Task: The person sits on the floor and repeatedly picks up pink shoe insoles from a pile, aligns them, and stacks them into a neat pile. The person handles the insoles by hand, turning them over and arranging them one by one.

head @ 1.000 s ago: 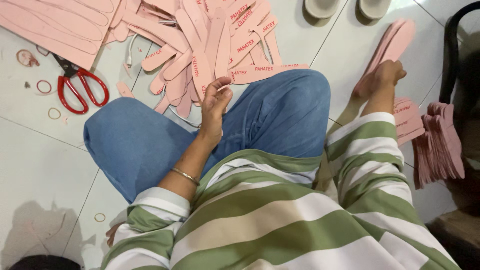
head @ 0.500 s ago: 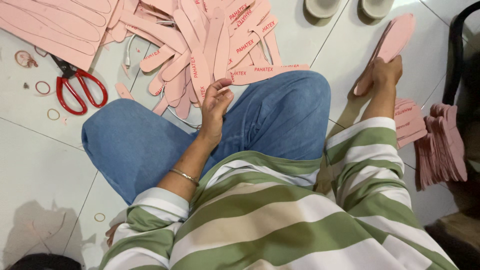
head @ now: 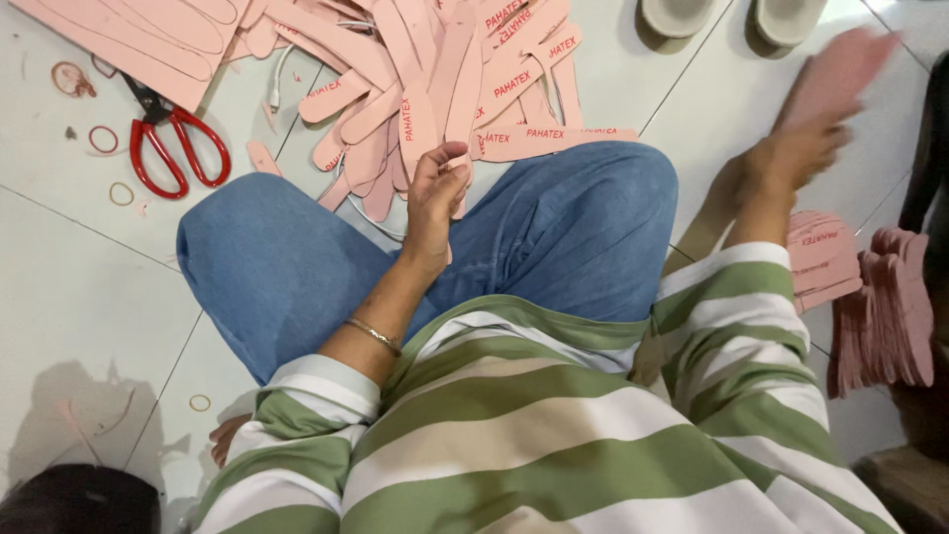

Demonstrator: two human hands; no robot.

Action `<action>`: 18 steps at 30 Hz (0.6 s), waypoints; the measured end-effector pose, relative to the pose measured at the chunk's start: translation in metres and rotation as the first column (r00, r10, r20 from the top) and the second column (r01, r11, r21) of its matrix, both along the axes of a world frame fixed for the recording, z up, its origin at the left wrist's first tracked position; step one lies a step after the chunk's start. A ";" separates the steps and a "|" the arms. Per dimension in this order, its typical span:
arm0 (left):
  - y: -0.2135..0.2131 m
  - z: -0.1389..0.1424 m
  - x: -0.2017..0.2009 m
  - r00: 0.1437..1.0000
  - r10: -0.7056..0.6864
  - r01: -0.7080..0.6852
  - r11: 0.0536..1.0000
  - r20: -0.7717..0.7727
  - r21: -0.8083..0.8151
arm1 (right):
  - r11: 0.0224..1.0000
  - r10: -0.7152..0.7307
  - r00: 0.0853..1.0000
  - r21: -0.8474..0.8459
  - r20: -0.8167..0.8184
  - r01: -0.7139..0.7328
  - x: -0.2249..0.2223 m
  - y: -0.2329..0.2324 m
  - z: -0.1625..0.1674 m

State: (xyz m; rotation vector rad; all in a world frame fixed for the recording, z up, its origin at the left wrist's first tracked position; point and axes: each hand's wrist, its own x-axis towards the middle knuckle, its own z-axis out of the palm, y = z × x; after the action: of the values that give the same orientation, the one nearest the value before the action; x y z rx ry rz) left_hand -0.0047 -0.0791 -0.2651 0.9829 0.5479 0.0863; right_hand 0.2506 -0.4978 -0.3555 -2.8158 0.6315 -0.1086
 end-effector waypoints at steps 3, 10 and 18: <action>-0.001 0.001 0.002 1.000 0.013 -0.013 1.000 -0.005 -0.014 | 0.996 0.050 0.999 -0.077 -0.017 -0.051 -0.010 0.003 -0.001; 0.007 0.004 0.004 0.995 0.096 -0.096 0.995 -0.041 -0.017 | 0.996 0.051 0.996 -0.072 -0.070 -0.056 -0.017 0.000 -0.009; 0.019 0.006 0.009 0.984 0.176 -0.178 0.978 -0.030 -0.104 | -0.071 -0.274 0.955 0.993 -0.113 0.097 0.032 -0.056 0.023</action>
State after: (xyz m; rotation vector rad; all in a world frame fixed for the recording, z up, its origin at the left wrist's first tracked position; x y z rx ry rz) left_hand 0.0041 -0.0599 -0.2594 0.8306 0.6527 0.2042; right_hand 0.2827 -0.5538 -0.3325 -1.1495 0.6423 0.1160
